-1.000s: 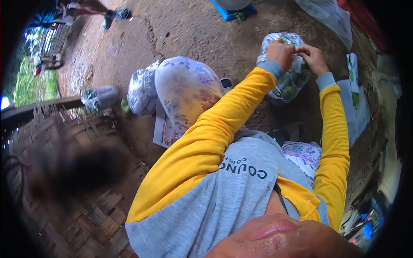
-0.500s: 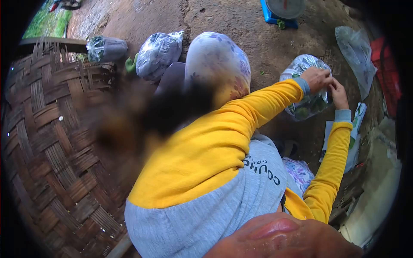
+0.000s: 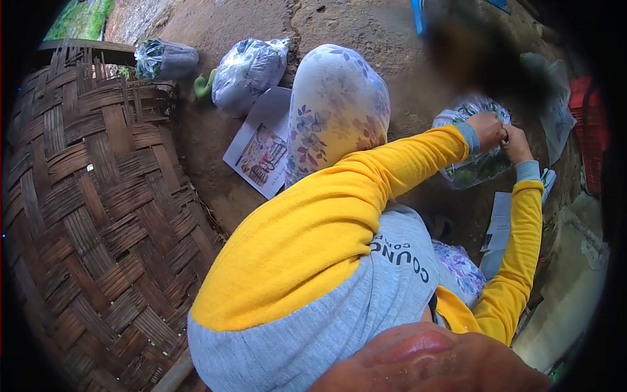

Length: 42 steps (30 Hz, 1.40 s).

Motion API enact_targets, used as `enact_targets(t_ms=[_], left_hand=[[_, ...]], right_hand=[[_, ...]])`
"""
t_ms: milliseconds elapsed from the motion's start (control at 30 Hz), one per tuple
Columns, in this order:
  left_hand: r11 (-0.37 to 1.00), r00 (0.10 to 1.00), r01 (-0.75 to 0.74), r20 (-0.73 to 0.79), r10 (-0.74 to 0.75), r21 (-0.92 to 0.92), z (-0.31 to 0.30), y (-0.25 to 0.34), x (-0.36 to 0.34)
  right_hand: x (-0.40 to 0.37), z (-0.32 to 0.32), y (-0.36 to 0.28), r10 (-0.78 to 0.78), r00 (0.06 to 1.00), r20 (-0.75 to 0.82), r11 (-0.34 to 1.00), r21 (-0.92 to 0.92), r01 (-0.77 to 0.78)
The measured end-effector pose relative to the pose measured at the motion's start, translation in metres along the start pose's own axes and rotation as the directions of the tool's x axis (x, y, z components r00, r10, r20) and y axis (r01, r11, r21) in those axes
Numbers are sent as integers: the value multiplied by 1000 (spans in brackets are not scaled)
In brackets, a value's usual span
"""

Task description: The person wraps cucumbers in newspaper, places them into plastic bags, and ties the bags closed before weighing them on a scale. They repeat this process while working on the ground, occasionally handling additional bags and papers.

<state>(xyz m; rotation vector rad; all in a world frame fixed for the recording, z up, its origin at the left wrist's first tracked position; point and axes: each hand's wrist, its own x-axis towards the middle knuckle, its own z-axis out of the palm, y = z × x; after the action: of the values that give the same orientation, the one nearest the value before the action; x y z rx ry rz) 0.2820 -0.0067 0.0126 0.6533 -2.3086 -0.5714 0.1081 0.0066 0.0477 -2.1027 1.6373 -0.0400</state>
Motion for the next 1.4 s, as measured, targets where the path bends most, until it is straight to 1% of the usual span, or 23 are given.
enact_targets(t_ms=[100, 200, 267, 333, 367, 400, 533, 600, 633, 667, 733, 767, 800, 833, 867, 900, 933, 1033, 1067, 1133, 1233, 1300, 1400], left_hand=[[998, 1000, -12, -8, 11, -66, 11, 0, -2], [995, 1000, 16, 6, -15, -95, 42, -6, -5], [995, 1000, 6, 5, -5, -105, 44, -2, 0], [992, 999, -48, -13, 46, -121, 24, 5, -5], [992, 998, -56, -7, 56, -109, 20, 9, -9], [992, 997, -74, -1, 75, -103, 18, 12, -12], [997, 986, -59, 153, 67, -57, 12, 12, -18], [996, 991, -33, 130, 43, -79, 3, 20, -15], [995, 998, -6, 69, 13, -96, -9, 32, -12], [994, 1000, 27, 3, -27, -109, -21, 46, -7], [993, 989, 120, 82, -119, -9, -14, 49, -1], [986, 981, 154, 110, -160, 58, -2, 43, 1], [972, 969, 195, 126, -211, 131, 7, 38, 5], [951, 914, 274, 269, -303, 142, 8, 36, 11], [945, 913, 286, 256, -319, 157, 17, 30, 12], [924, 865, 356, 326, -381, 136, 9, 32, 16], [909, 819, 387, 396, -415, 151, 8, 28, 18], [885, 740, 395, 486, -465, 246, 7, 7, 21], [892, 680, 374, 580, -449, 253, 8, -8, 24], [915, 542, 330, 747, -386, 233, 14, -43, 43], [952, 580, 259, 763, -287, 161, -1, -37, 38], [957, 614, 265, 744, -263, 120, -8, -31, 28], [960, 604, 245, 754, -259, 134, -32, -42, 20]], right_hand=[[-7, -8, -25, -167, 979, -118, 981, -115, 153], [-15, -23, -52, -225, 963, -151, 939, -298, 173], [-25, -48, -109, -180, 953, -242, 957, -269, 112], [-34, -51, -105, -219, 940, -263, 941, -311, 133], [-25, -19, -34, -191, 957, -219, 952, -280, 126], [-21, 0, -7, -104, 961, -256, 947, -322, 16], [-22, 17, 17, -3, 942, -334, 967, -240, -82], [-24, 12, 12, 127, 920, -371, 990, -4, -139], [-25, 16, 22, 238, 858, -455, 955, 272, -120], [-28, 22, 43, 335, 737, -587, 898, 436, -61], [-34, 44, 83, 540, 445, -715, 731, 660, 173], [-44, 59, 80, 804, 276, -526, 479, 849, 222], [-52, 79, 79, 948, 180, -261, 210, 943, 259], [-53, 105, 75, 993, 114, 42, -76, 946, 315], [-55, 144, 66, 929, 368, 44, -216, 871, 441], [-57, 189, 54, 798, 603, 12, -391, 771, 503], [-53, 222, 46, 607, 793, -57, -579, 652, 490], [-33, 282, 41, 714, 699, 45, -447, 797, 405], [-34, 298, 42, 767, 638, 61, -388, 837, 385], [-40, 308, 35, 794, 603, 75, -388, 826, 408], [-51, 297, 13, 706, 704, 70, -570, 646, 508], [-45, 289, 9, 723, 682, 114, -545, 700, 462], [-29, 243, -34, 625, 779, 55, -616, 647, 449]])
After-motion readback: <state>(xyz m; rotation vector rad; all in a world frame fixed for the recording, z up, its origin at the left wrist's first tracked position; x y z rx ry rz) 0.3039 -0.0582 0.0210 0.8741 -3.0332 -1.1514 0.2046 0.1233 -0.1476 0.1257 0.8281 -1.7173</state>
